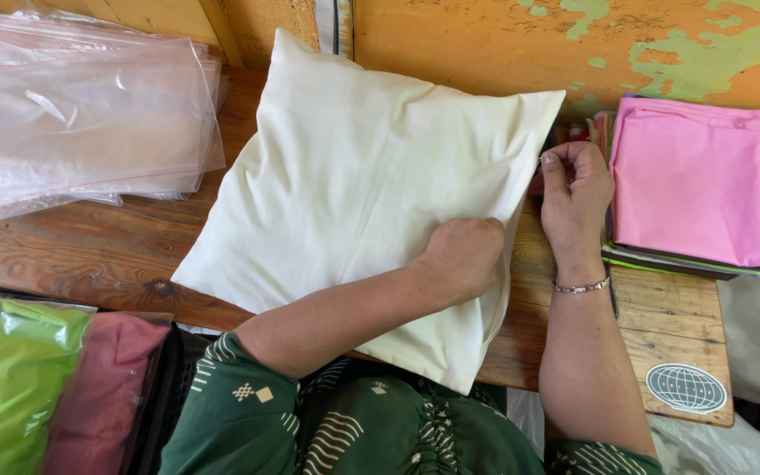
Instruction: A person is seen stuffing a white pillowcase with fiberfill material, smoothing it out, and then cleaning the finished pillow with a feather duster.
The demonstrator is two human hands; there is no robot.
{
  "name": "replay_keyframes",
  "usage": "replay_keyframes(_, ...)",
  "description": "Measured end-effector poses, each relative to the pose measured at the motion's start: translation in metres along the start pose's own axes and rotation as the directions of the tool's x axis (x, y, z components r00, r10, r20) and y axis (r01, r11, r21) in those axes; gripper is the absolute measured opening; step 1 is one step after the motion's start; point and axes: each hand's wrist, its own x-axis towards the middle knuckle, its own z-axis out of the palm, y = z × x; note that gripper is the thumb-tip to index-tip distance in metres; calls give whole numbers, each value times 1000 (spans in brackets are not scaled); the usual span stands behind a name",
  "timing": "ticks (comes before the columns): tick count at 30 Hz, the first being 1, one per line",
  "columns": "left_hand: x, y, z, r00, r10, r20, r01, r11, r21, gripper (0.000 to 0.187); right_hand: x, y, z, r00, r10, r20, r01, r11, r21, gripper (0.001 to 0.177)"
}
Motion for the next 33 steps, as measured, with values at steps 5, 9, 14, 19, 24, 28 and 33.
replay_keyframes(5, 4, 8, -4, 990, 111, 89, -100, 987, -125, 19, 0, -3, 0, 1000, -20, -9, 20, 999, -27, 4)
replay_keyframes(9, 5, 12, -41, 987, 125, 101, -112, 986, -122, 23, 1, -5, -4, 1000, -6, 14, 5, 998, 60, 6)
replay_keyframes(14, 62, 13, -95, 966, -182, -182, 178, 983, -41, 33, -4, -34, 2, 997, 18, 75, -29, 989, 147, 6)
replay_keyframes(19, 110, -10, -85, 898, -440, -34, 436, 897, -74, 38, -6, -53, 1, 993, 9, 122, -14, 999, 43, 6)
replay_keyframes(24, 128, -29, -67, 902, -422, 90, 432, 890, -149, 14, -7, -56, 2, 974, -75, 212, 59, 995, 85, 9)
replay_keyframes(28, 142, -59, -60, 889, -438, -136, 402, 887, -227, 19, -9, -62, 1, 942, -68, 328, 33, 993, 111, 13)
replay_keyframes(33, 154, -124, -66, 732, -562, -386, 468, 826, -314, 17, -21, -90, 0, 710, -82, 700, 64, 997, 52, 4)
